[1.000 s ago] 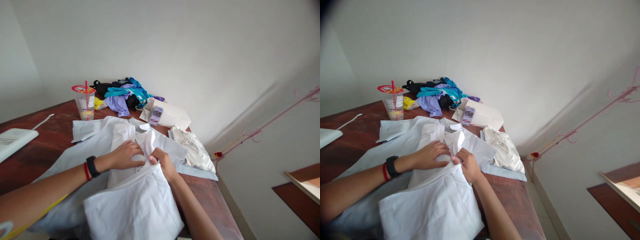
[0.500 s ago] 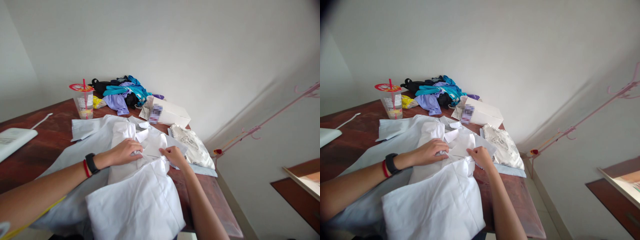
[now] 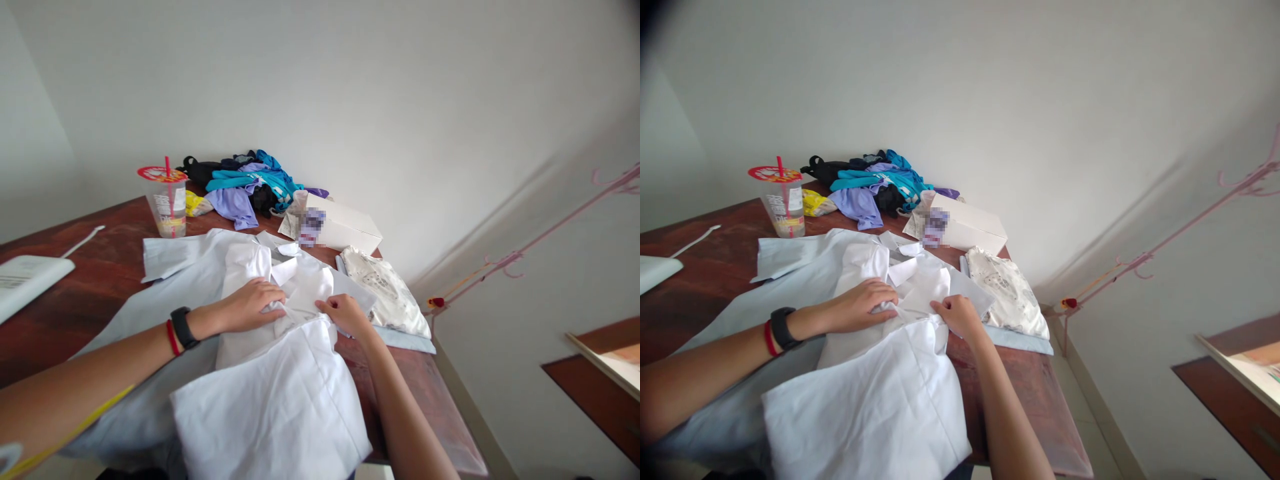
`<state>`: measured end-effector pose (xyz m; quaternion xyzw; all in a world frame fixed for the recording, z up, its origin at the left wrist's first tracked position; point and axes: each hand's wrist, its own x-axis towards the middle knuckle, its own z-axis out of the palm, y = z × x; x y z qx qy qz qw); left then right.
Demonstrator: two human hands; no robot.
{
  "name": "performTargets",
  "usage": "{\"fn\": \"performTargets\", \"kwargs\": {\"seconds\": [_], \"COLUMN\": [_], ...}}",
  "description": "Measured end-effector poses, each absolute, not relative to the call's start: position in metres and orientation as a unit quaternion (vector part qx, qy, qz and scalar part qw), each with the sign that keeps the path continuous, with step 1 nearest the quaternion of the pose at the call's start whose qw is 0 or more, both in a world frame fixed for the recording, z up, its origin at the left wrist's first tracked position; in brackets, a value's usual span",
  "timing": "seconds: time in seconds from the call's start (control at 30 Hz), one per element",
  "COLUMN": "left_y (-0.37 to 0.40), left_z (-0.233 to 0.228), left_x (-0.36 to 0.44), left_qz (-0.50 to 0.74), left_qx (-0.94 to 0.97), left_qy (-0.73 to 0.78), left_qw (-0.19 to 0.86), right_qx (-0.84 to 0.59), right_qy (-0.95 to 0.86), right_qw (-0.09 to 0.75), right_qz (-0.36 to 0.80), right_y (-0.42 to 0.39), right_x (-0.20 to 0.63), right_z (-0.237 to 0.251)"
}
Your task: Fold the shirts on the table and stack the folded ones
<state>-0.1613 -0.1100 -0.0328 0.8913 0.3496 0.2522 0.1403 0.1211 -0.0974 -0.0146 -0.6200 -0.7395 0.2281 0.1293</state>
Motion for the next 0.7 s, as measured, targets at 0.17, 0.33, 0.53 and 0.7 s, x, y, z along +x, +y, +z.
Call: {"fn": "performTargets", "kwargs": {"seconds": [0.17,0.33,0.53,0.7], "left_y": [-0.1101,-0.1108,-0.1111,-0.1119], "left_z": [-0.0333,-0.033,-0.0328,-0.0323], "left_x": [-0.1617,-0.1619,-0.1622,-0.1622], "left_qz": [0.249,0.243,0.231,0.225], "left_qx": [0.893,0.893,0.897,0.897], "left_qy": [0.349,0.353,0.356,0.359], "left_qw": [0.14,0.135,0.126,0.125], "right_qx": [-0.619,-0.618,-0.618,-0.617], "right_qy": [-0.743,-0.745,-0.746,-0.747], "right_qw": [0.129,0.13,0.129,0.129], "right_qz": [0.22,0.215,0.213,0.211], "right_y": [-0.0982,-0.0993,-0.0999,-0.1003], "right_x": [0.1199,0.1182,0.1175,0.1167], "right_z": [-0.0146,-0.0146,-0.0142,-0.0136]}}
